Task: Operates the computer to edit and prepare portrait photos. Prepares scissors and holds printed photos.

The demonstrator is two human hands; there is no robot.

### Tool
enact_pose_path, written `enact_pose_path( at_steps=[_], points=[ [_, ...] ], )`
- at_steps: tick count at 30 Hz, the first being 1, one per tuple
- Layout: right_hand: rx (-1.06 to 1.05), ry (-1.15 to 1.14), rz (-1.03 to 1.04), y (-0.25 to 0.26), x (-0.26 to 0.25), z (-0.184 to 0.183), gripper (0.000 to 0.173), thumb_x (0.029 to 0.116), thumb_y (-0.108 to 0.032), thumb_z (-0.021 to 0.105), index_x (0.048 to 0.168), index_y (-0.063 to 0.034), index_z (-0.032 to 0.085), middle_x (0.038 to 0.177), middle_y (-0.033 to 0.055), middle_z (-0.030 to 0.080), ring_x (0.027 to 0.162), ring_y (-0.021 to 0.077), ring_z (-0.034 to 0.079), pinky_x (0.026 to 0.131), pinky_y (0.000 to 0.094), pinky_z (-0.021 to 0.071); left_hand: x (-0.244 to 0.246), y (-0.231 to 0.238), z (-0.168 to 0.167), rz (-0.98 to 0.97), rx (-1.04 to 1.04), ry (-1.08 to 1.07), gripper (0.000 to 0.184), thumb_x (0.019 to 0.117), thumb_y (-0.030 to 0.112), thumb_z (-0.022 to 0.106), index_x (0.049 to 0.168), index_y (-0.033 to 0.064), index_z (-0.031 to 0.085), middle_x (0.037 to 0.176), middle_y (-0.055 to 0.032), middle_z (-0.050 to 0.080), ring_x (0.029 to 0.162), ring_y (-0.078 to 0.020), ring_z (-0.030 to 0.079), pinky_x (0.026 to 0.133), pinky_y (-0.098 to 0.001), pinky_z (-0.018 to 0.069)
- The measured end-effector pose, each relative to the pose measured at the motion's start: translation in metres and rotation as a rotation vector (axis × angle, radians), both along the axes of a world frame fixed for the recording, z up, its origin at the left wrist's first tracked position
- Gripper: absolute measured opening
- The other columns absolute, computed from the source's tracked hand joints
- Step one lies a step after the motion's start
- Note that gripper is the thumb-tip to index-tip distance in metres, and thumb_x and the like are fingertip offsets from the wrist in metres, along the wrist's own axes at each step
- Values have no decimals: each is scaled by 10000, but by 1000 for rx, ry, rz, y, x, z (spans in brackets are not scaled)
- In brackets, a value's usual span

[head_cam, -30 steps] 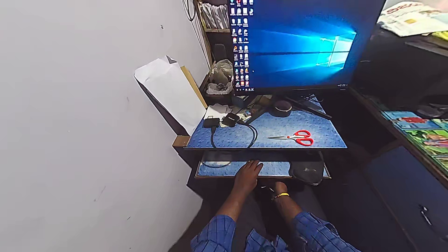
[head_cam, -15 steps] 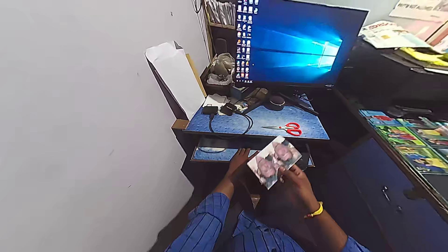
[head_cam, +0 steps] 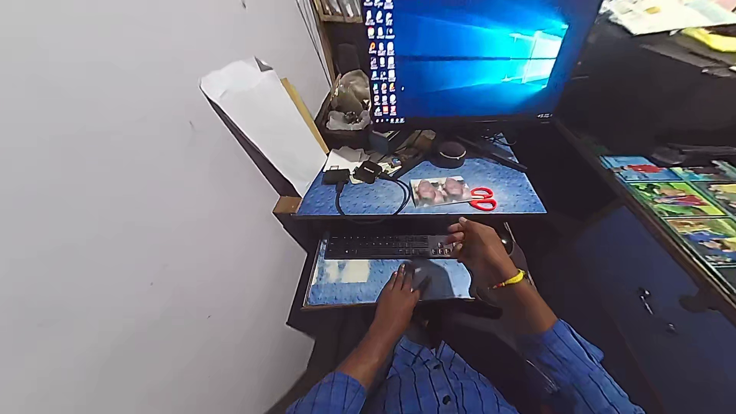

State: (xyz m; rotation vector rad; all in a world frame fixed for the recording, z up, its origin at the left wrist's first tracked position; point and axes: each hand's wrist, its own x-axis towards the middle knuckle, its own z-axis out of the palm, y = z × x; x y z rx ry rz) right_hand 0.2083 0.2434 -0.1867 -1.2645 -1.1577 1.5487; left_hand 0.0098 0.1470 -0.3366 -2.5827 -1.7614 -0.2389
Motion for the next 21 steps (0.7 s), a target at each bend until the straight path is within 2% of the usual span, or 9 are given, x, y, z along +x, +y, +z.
enact_pose_path(
  at_steps=[3,5,7,9,12,14,15,17,21],
  points=[
    [573,-565,-18,-7,21,-24,290,1041,-255,533,1122,-41,711,939,36,747,762,83,694,691,262,584,1,-33,-8,-44,104,-13,699,877,-64,661,1454,320,572,1486,-257,520,1355,-443,531,1087,-528,476],
    [810,-936,-42,-1,35,-29,358,989,-295,549,1217,-70,709,1156,99,726,1087,220,681,949,413,553,1,-49,-9,-77,86,-7,711,868,-52,683,1466,314,565,1511,-258,494,1350,-444,534,1071,-516,489],
    [820,-1195,12,16,48,-27,504,936,-305,604,1404,-118,601,1438,134,586,1367,351,519,1123,558,417,0,-55,-11,-106,72,8,716,879,-28,684,1487,318,537,1523,-246,485,1359,-428,529,1062,-487,500],
    [757,-1327,37,38,57,-26,650,887,-320,706,1493,-182,518,1574,117,457,1480,372,380,1174,600,337,-3,-55,-12,-126,75,8,713,876,-24,688,1485,315,540,1524,-236,488,1365,-413,527,1059,-471,504],
    [713,-1387,66,60,65,-31,697,855,-308,738,1504,-203,505,1604,94,424,1487,367,365,1178,601,317,-10,-54,-5,-161,-43,-38,639,893,89,714,1475,302,555,1558,-223,451,1417,-403,472,1088,-479,480],
    [776,-1377,37,64,66,-33,564,891,-269,690,1437,-183,579,1540,113,497,1434,361,442,1160,590,356,-16,-48,15,-154,-419,-91,570,1001,328,598,1551,313,447,1693,-159,209,1563,-365,187,1234,-507,263],
    [825,-1374,11,62,65,-33,463,920,-248,652,1376,-170,630,1483,131,548,1391,361,492,1140,580,390,-19,-45,23,-159,-538,-140,560,1015,434,552,1548,294,454,1709,-119,171,1581,-331,123,1259,-508,193],
    [921,-1380,-31,53,65,-35,312,973,-237,597,1254,-141,694,1364,137,628,1315,349,560,1105,564,431,-25,-39,32,-179,-553,-277,533,1022,491,523,1474,212,556,1671,-78,304,1559,-270,236,1264,-491,204],
    [1026,-1411,-62,39,72,-31,209,982,-225,598,1083,-77,706,1214,145,693,1224,342,624,1033,553,478,-19,-8,51,-208,-169,-397,410,1038,394,530,1338,150,667,1572,-83,471,1484,-251,399,1218,-459,325]
  ],
)
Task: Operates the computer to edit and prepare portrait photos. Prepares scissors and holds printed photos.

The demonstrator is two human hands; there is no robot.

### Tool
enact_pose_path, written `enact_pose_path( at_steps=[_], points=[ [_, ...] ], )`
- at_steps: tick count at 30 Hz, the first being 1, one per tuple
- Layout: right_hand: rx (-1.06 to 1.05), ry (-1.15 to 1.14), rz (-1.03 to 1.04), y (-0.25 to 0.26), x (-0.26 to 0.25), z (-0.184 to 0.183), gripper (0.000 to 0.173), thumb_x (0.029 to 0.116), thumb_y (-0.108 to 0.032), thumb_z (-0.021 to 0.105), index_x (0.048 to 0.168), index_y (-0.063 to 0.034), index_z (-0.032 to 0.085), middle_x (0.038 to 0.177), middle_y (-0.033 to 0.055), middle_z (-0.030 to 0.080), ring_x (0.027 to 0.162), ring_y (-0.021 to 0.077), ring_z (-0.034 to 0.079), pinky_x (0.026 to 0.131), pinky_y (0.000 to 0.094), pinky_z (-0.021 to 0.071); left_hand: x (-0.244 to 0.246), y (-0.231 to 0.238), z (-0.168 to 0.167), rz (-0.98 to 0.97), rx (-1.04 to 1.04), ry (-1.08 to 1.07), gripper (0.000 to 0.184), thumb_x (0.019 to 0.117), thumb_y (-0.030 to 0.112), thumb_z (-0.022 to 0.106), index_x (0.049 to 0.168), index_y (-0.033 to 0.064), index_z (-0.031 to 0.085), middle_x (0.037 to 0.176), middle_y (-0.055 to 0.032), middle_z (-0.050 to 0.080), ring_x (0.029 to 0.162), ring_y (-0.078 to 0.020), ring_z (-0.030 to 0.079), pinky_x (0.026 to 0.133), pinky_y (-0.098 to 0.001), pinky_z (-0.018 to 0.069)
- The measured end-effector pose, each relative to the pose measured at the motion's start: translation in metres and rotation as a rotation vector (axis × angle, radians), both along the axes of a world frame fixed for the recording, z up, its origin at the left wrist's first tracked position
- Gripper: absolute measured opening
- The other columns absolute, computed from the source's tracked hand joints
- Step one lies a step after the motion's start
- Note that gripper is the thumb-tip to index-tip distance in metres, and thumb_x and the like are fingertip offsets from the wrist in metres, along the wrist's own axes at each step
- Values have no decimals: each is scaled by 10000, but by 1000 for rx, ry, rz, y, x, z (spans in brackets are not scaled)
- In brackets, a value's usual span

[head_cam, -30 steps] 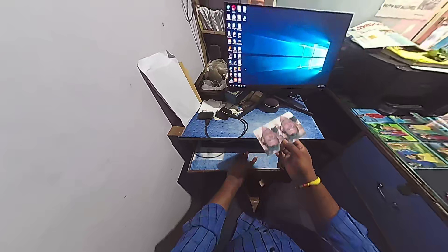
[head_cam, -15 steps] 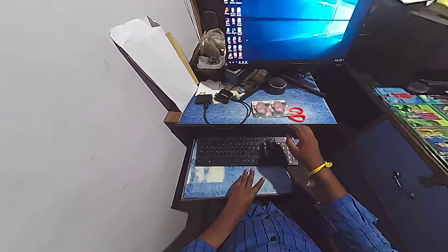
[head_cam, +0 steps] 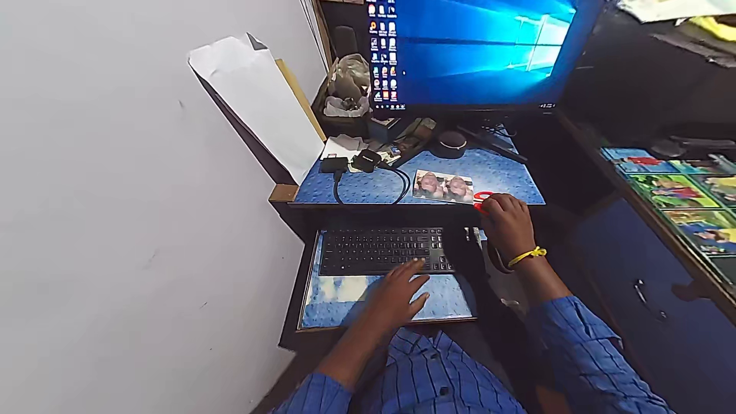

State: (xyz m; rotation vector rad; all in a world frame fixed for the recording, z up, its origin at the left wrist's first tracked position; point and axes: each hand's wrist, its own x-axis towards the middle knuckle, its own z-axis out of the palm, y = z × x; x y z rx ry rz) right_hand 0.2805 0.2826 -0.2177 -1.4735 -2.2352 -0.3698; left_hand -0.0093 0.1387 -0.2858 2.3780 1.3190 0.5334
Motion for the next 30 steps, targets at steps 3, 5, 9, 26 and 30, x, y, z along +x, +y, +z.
enact_pose_path(
  at_steps=[3,5,9,26,30],
  points=[
    [26,-53,35,-7,5,8,176,935,-189,650,998,-30,693,1119,180,712,1088,379,681,886,545,547,20,42,18,50,306,-107,372,1008,337,583,1309,140,677,1507,-107,542,1435,-286,469,1184,-483,379],
    [36,-88,48,-13,6,12,172,931,-191,659,958,-23,683,1031,177,716,971,370,700,821,529,556,36,72,34,65,393,-77,435,993,305,604,1402,160,615,1538,-109,511,1460,-290,438,1203,-501,345],
    [-23,-134,-8,-31,6,20,244,965,-248,608,975,-16,684,915,171,724,902,358,722,794,512,570,59,127,54,105,305,110,555,983,309,622,1515,209,500,1613,-106,402,1524,-295,315,1251,-518,227],
    [200,489,380,-156,-25,8,176,1009,-289,572,1090,-142,625,917,59,689,842,192,663,774,350,557,57,21,121,518,-529,-1726,630,1105,472,110,1435,17,395,986,-166,698,721,-230,707,663,-366,615],
    [285,314,459,-162,-67,-13,138,970,-271,615,1027,-145,612,878,14,679,764,178,624,717,328,526,53,-20,121,299,-742,-1866,754,1073,559,60,1194,14,568,811,-167,705,623,-211,684,596,-323,595]
  ],
)
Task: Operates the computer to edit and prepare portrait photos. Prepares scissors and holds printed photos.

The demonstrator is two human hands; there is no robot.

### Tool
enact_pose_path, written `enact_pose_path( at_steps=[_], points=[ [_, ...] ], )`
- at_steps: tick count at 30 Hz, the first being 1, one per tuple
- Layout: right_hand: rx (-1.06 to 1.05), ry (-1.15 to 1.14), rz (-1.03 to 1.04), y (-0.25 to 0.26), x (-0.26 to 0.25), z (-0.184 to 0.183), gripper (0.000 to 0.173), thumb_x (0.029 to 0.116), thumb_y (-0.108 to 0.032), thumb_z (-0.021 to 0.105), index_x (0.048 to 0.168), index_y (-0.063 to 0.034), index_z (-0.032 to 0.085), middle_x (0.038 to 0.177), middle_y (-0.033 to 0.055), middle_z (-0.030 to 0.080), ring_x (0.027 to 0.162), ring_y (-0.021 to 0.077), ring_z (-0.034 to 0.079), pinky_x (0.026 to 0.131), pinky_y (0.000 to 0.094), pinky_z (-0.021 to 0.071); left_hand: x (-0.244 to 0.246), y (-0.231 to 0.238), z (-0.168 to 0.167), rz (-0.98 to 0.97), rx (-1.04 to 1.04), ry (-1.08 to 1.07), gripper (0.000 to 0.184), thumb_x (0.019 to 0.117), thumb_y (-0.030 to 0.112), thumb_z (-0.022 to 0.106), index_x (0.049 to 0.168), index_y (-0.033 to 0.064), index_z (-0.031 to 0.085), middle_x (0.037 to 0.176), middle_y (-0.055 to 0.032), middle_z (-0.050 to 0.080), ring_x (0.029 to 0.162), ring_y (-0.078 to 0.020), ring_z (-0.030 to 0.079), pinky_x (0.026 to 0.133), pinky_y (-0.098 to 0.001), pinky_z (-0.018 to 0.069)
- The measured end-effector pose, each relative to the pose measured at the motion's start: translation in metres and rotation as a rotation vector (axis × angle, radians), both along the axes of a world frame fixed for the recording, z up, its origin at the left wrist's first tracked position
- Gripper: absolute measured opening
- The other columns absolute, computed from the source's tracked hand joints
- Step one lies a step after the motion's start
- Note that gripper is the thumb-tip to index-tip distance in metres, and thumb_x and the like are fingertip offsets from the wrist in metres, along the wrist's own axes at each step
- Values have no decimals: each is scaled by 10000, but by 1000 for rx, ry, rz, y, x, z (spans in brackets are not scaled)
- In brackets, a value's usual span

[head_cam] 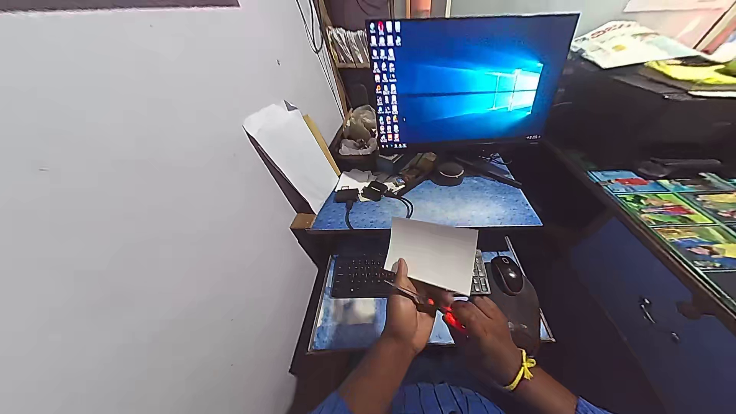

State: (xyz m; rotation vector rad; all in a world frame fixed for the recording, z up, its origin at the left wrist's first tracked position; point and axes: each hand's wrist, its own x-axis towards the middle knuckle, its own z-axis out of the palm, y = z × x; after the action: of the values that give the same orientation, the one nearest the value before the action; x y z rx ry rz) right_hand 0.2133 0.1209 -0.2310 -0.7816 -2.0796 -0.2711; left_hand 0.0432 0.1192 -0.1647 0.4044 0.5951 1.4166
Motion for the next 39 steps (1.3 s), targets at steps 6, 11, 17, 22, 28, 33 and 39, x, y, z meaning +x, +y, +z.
enact_pose_path(
  at_steps=[6,11,17,22,28,33,39],
  points=[
    [-546,156,411,-8,-7,-18,567,1038,-593,373,1173,-111,640,927,66,656,827,169,608,758,327,513,-17,-5,-9,127,2,-58,690,1076,565,141,808,133,609,517,-3,516,354,-55,410,359,-196,380],
    [-980,118,517,9,5,-10,430,984,-244,623,1364,-42,611,1122,118,723,783,103,665,702,281,575,-15,3,-20,171,47,-39,590,1091,519,192,870,164,609,569,11,587,361,-16,437,362,-160,396],
    [-1127,-46,387,15,-7,9,214,848,-254,763,838,-45,715,679,44,663,617,120,619,596,365,513,3,-1,-15,67,122,91,505,1093,487,185,885,172,520,462,24,493,345,-54,444,380,-197,406],
    [-1009,184,741,8,-5,13,274,905,-257,784,777,-27,705,666,22,676,603,14,606,564,204,499,-34,13,-5,400,342,172,354,1112,245,307,1143,44,597,998,-101,777,939,-199,752,907,-351,596],
    [-1095,672,776,9,7,26,234,977,-432,663,957,-219,759,785,-51,754,666,54,703,634,244,602,-91,39,-18,-98,1214,-17,330,1022,323,568,1175,62,699,1115,-39,746,1047,-109,706,934,-259,560],
    [-1312,835,1046,8,5,27,242,998,-408,638,1002,-187,735,800,-33,739,686,64,698,654,233,586,-44,19,-20,-608,872,-442,417,933,458,649,1054,59,656,855,-62,716,748,-171,726,709,-310,604],
    [-1396,643,1085,5,-1,40,208,969,-312,702,989,-112,758,905,-13,764,735,67,719,663,246,613,-4,22,-32,-628,847,-595,297,985,313,590,954,58,741,885,-79,766,766,-162,756,707,-269,600]
  ],
)
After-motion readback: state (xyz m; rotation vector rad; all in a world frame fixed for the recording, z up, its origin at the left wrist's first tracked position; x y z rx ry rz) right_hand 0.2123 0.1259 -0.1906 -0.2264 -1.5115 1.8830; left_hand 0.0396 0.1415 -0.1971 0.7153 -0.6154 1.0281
